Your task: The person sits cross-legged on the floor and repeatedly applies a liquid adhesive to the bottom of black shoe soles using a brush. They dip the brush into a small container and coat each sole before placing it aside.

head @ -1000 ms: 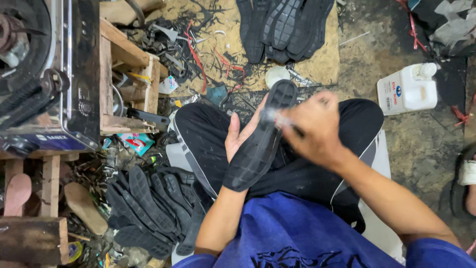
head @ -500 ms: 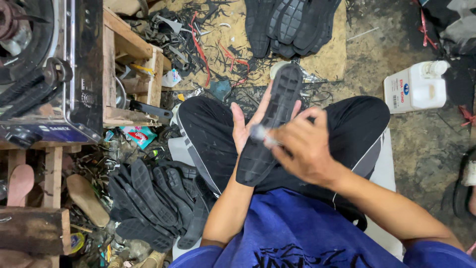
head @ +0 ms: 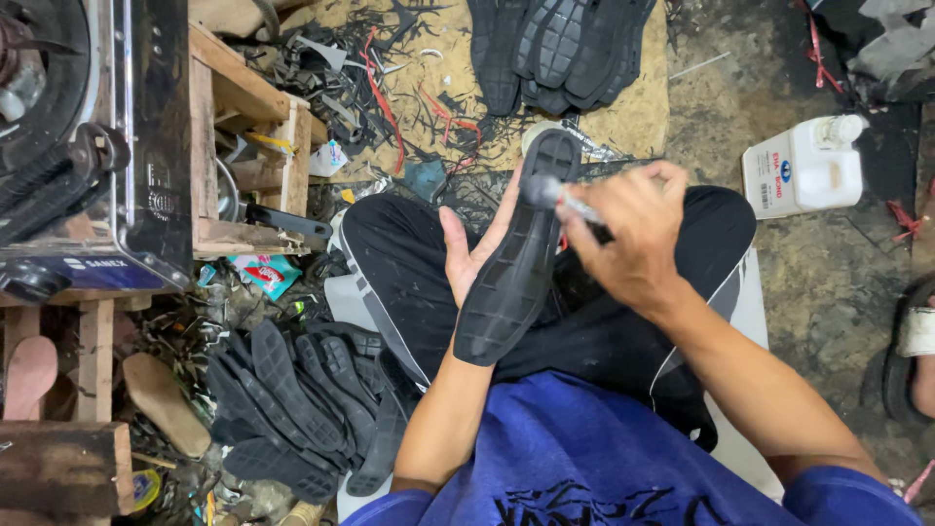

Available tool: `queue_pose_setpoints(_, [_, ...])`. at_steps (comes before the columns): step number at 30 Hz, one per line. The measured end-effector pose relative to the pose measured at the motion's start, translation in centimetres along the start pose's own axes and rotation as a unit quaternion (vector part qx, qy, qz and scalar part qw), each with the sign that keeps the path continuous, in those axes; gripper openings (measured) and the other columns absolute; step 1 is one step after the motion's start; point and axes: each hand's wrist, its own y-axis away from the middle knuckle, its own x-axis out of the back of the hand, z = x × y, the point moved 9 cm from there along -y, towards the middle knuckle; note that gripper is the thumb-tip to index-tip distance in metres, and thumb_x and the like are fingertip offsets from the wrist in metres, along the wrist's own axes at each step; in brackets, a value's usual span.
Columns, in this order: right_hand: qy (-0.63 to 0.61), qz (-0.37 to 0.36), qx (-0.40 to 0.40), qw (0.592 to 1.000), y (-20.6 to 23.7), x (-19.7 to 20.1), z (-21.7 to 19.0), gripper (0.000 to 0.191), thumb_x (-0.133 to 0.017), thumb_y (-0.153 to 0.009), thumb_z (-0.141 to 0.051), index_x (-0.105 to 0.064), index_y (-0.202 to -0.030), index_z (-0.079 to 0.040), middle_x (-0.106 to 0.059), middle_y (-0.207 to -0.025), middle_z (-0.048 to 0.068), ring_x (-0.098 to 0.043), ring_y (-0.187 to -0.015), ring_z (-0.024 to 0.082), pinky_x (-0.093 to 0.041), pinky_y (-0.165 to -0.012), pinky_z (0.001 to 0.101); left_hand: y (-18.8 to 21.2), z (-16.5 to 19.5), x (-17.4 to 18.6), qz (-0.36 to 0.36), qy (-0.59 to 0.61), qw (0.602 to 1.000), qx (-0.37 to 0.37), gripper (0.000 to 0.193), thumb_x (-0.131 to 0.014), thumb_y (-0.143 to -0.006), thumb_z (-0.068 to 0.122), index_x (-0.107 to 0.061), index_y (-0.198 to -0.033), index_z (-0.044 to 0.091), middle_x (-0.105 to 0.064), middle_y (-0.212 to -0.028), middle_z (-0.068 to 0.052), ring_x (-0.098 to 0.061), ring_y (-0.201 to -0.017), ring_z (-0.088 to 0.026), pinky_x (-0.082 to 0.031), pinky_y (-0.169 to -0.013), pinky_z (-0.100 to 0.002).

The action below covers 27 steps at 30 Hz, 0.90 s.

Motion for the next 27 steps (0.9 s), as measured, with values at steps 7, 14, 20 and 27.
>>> queue_pose_setpoints(7, [-0.122,-0.082,0.138,0.979,4.0,-0.8,-6.5,0.025,-0.081,-0.079,-0.011,-0.072,-0.101,-0.005,-0.069,-0.095,0.005,-0.062,-0.081,0.022,-0.040,-0.089,0.0477,-0.9,1.1,0.5,0.015,0.002,0.999,-0.031,0.098,-0.042,-0.102,0.073,-0.011,-0.172,0.011,-0.018,-0.173,-0.017,-0.017,-0.159,-0.039,-0.035,-0.124,-0.047])
queue_pose_setpoints(14, [-0.033,-0.027,0.055,0.998,4.6,-1.3,-3.1,0.014,-0.080,-0.085,-0.008,-0.070,-0.094,-0.005,-0.069,-0.091,0.003,-0.061,-0.080,0.021,-0.039,-0.087,0.0482,-1.6,1.7,1.3,-0.022,-0.048,0.998,-0.028,0.091,-0.040,-0.107,0.071,-0.017,-0.171,0.011,-0.022,-0.173,-0.016,-0.018,-0.160,-0.037,-0.023,-0.128,-0.046])
queue_pose_setpoints(20, [-0.085,-0.094,0.173,0.977,6.6,-3.4,-7.9,0.020,-0.081,-0.080,-0.015,-0.073,-0.095,-0.005,-0.059,-0.078,0.003,-0.058,-0.073,0.020,-0.041,-0.084,0.0468,-2.4,3.8,4.8,0.035,-0.038,0.995,-0.085,0.092,-0.040,-0.105,0.071,-0.022,-0.168,0.007,-0.026,-0.170,-0.017,-0.017,-0.159,-0.038,-0.021,-0.130,-0.044])
queue_pose_setpoints(27, [-0.007,-0.064,0.100,0.993,4.7,-3.8,-3.6,0.016,-0.079,-0.081,-0.013,-0.072,-0.093,-0.006,-0.059,-0.080,0.005,-0.059,-0.077,0.024,-0.040,-0.084,0.0494,-2.0,3.9,4.4,-0.013,-0.031,0.997,-0.069,0.089,-0.042,-0.108,0.068,-0.020,-0.170,0.007,-0.026,-0.171,-0.017,-0.019,-0.159,-0.037,-0.022,-0.129,-0.044])
